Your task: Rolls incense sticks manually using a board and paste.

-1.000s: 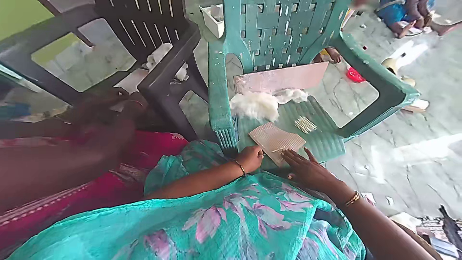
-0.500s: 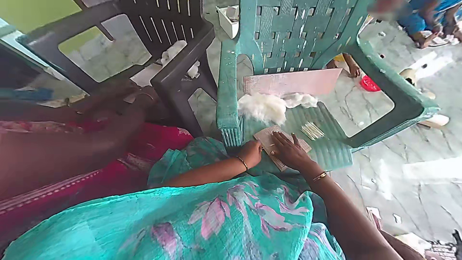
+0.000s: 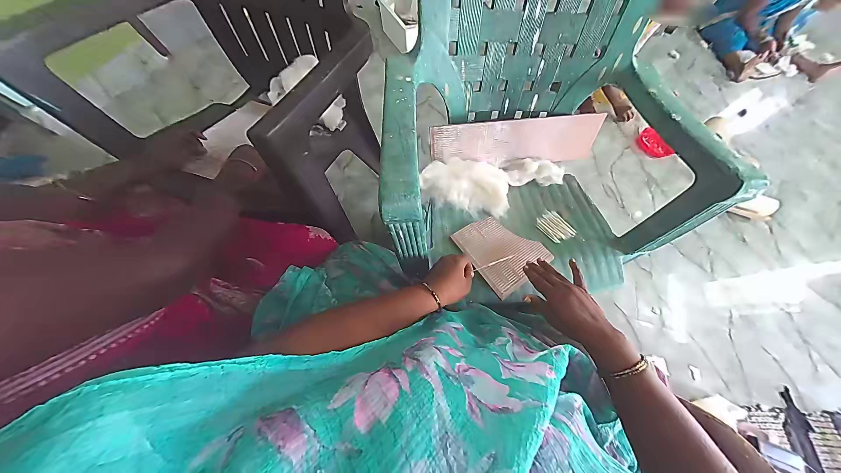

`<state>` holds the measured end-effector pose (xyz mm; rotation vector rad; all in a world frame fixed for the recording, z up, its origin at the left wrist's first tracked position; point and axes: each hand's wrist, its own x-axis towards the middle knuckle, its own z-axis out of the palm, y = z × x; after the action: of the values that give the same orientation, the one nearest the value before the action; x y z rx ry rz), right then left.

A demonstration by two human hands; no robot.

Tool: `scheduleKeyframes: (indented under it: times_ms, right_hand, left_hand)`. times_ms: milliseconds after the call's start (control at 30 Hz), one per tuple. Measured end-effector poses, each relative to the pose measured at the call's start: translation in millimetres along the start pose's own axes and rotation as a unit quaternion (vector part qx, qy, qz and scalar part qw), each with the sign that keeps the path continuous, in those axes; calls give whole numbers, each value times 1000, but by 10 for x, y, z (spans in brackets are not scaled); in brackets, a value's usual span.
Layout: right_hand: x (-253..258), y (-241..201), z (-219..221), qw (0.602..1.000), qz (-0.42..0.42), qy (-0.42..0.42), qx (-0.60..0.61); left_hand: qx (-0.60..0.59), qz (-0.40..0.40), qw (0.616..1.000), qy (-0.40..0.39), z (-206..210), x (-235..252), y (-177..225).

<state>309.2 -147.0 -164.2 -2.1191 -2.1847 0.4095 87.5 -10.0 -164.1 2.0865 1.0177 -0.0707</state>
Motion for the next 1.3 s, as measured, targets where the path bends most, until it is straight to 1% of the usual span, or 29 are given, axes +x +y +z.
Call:
scheduleKeyframes:
  times_ms: [67, 133, 233, 300, 367, 400, 467, 533, 600, 700, 733, 767, 800, 833, 867, 900, 967, 1067, 1167, 1233, 1300]
  right_hand:
    - [105, -25, -46, 999, 31, -28, -15]
    - [267, -72, -63, 998, 39, -49, -22]
    - [561, -134, -18, 998, 14, -52, -26]
    - [723, -151, 82, 999, -16, -36, -21]
    - [787, -206, 125, 998, -12, -67, -10]
    - [784, -240, 132, 996, -3, -88, -8]
    - [698, -300, 165, 995, -2, -95, -8]
    - [528, -374, 156, 994, -6, -109, -15]
    - [356, -427, 121, 989, 1, -147, -20]
    - [140, -447, 150, 989, 7, -148, -27]
    - [63, -439, 186, 993, 1, -118, -21]
    - [-23, -413, 271, 999, -21, -40, -11]
    - [-81, -375, 396, 995, -55, 83, -1]
    - [-101, -363, 462, 981, -74, 177, 5]
    - [-112, -370, 471, 969, -78, 234, 10]
    - [-118, -375, 466, 961, -72, 268, 12]
    - [-92, -361, 468, 949, -45, 312, 11]
    - [-15, -297, 488, 934, -6, 356, 12]
    - [11, -283, 482, 936, 2, 352, 10]
    - [15, -304, 473, 943, -5, 334, 8]
    - [28, -307, 489, 941, -16, 338, 1]
  left_hand:
    - [6, -3, 1000, 12, -18, 24, -5]
    - [16, -6, 1000, 19, -29, 46, -4]
    - [32, -15, 999, 20, -34, 80, 2]
    - [52, -9, 998, 22, -14, 111, -21]
    - [60, -6, 998, 17, -10, 122, -31]
    - [58, -7, 998, 13, -12, 119, -32]
    - [51, -10, 999, 0, -18, 102, -37]
    - [46, -9, 999, -15, -13, 75, -37]
    - [42, 2, 999, -27, 6, 50, -33]
    - [37, 26, 998, -37, 42, 16, -35]
    - [36, 32, 998, -40, 58, 2, -42]
    - [38, 37, 998, -44, 65, -13, -45]
    - [40, 42, 997, -43, 69, -27, -49]
    - [40, 47, 997, -41, 68, -38, -51]
    - [39, 52, 997, -35, 72, -46, -55]
    - [36, 58, 997, -27, 85, -55, -65]
    - [32, 68, 997, -16, 95, -80, -70]
    - [27, 84, 996, -6, 92, -124, -76]
    - [26, 93, 995, -1, 73, -182, -61]
    - [25, 101, 995, -3, 59, -221, -43]
    - [26, 116, 993, -5, 66, -242, -47]
